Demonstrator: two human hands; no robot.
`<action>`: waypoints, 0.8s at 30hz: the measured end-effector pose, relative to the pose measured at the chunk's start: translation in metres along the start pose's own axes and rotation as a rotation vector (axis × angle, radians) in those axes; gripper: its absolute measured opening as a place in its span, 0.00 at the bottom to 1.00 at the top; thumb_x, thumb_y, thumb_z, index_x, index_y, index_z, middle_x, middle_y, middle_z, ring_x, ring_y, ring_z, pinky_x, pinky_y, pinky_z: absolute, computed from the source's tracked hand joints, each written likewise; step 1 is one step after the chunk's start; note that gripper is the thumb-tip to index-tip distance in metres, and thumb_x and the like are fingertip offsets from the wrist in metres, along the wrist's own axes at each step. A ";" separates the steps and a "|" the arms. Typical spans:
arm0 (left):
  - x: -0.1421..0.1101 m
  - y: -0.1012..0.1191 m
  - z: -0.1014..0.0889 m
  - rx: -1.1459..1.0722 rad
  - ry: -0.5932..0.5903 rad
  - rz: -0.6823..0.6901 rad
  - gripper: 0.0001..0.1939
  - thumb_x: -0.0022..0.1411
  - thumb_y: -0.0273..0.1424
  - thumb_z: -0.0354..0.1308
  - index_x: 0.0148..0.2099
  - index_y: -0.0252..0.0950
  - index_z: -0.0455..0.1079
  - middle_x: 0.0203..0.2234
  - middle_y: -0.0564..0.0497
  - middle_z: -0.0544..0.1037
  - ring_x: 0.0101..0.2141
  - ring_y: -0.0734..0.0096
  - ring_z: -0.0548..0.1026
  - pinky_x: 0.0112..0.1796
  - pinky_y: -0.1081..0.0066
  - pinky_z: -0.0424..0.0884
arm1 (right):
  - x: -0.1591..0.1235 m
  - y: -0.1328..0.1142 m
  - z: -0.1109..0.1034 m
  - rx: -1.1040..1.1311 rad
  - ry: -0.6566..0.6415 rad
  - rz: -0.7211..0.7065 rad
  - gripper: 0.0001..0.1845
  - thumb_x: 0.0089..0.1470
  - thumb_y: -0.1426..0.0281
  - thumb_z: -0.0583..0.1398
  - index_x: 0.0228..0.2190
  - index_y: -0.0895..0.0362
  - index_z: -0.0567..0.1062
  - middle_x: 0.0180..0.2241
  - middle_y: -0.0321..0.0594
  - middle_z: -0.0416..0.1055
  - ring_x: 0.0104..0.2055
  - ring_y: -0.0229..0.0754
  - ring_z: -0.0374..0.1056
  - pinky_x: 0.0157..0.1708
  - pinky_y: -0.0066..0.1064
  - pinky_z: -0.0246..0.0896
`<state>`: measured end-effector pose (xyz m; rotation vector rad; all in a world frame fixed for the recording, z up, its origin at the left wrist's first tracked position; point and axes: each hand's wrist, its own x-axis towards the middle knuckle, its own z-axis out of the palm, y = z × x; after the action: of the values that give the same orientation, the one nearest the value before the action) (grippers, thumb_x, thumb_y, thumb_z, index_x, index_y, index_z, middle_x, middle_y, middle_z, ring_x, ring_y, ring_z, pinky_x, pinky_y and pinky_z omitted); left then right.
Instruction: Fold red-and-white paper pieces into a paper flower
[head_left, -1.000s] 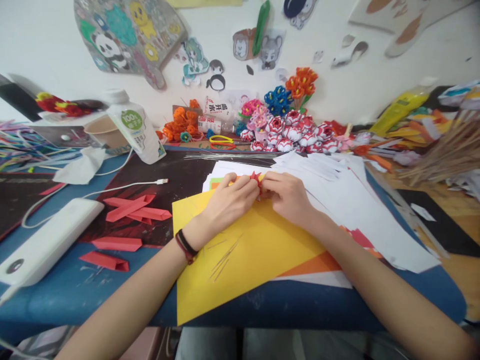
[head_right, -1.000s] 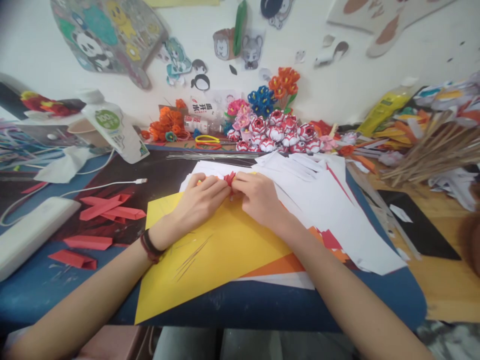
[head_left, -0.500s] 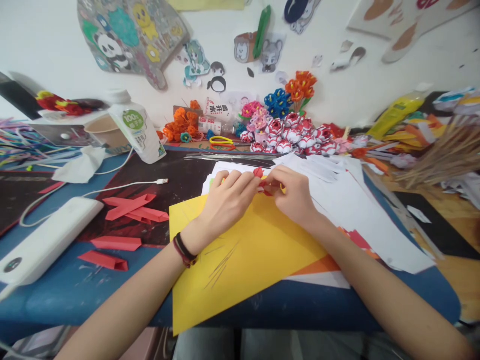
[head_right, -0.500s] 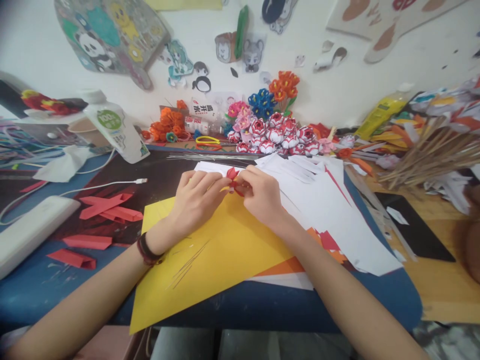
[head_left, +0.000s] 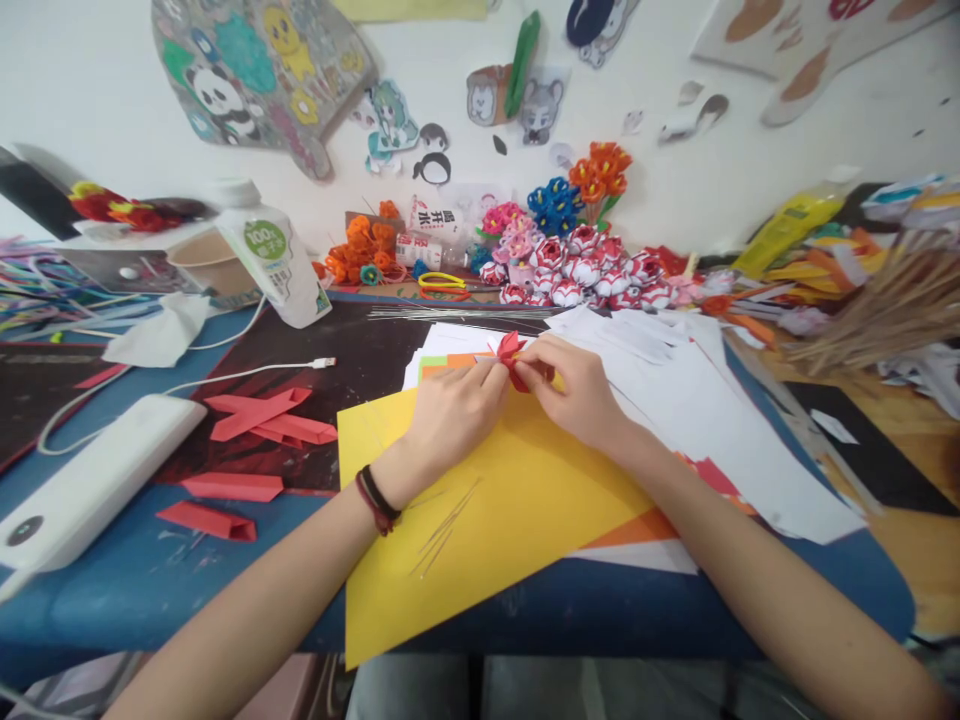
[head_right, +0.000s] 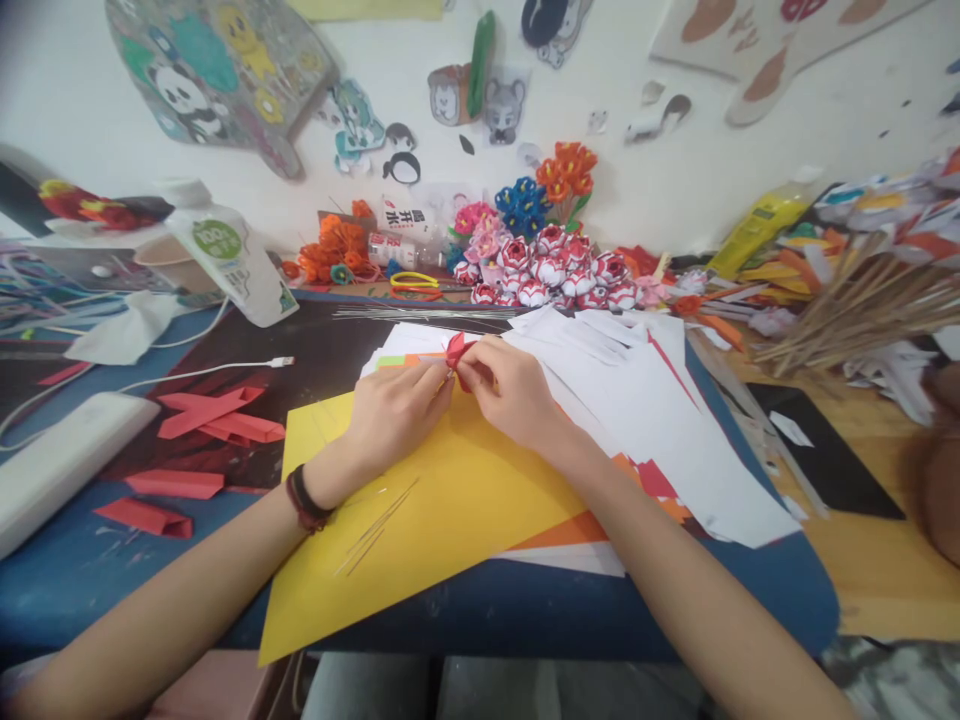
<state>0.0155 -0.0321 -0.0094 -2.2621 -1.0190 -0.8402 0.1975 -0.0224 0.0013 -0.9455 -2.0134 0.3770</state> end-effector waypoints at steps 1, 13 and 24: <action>0.000 0.000 0.000 -0.004 0.006 -0.005 0.11 0.67 0.25 0.49 0.30 0.36 0.64 0.21 0.55 0.72 0.21 0.76 0.66 0.25 0.70 0.52 | 0.000 0.000 0.000 -0.010 -0.001 0.011 0.06 0.59 0.71 0.58 0.29 0.56 0.72 0.29 0.36 0.69 0.29 0.36 0.62 0.31 0.30 0.57; -0.002 -0.001 0.004 -0.085 -0.066 -0.053 0.11 0.68 0.26 0.47 0.32 0.37 0.67 0.22 0.55 0.72 0.20 0.76 0.64 0.23 0.69 0.47 | 0.001 0.002 0.000 -0.008 0.011 0.061 0.13 0.64 0.63 0.55 0.30 0.55 0.73 0.29 0.37 0.69 0.31 0.38 0.65 0.30 0.30 0.58; -0.001 0.002 0.003 -0.064 -0.035 -0.052 0.13 0.66 0.27 0.49 0.28 0.36 0.65 0.20 0.55 0.72 0.20 0.76 0.64 0.23 0.69 0.47 | 0.004 0.014 -0.004 -0.030 0.153 0.080 0.12 0.62 0.63 0.57 0.29 0.55 0.72 0.30 0.37 0.69 0.29 0.36 0.63 0.29 0.30 0.58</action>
<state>0.0173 -0.0315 -0.0126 -2.3204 -1.0849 -0.8700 0.2057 -0.0103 -0.0019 -1.0442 -1.8519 0.3088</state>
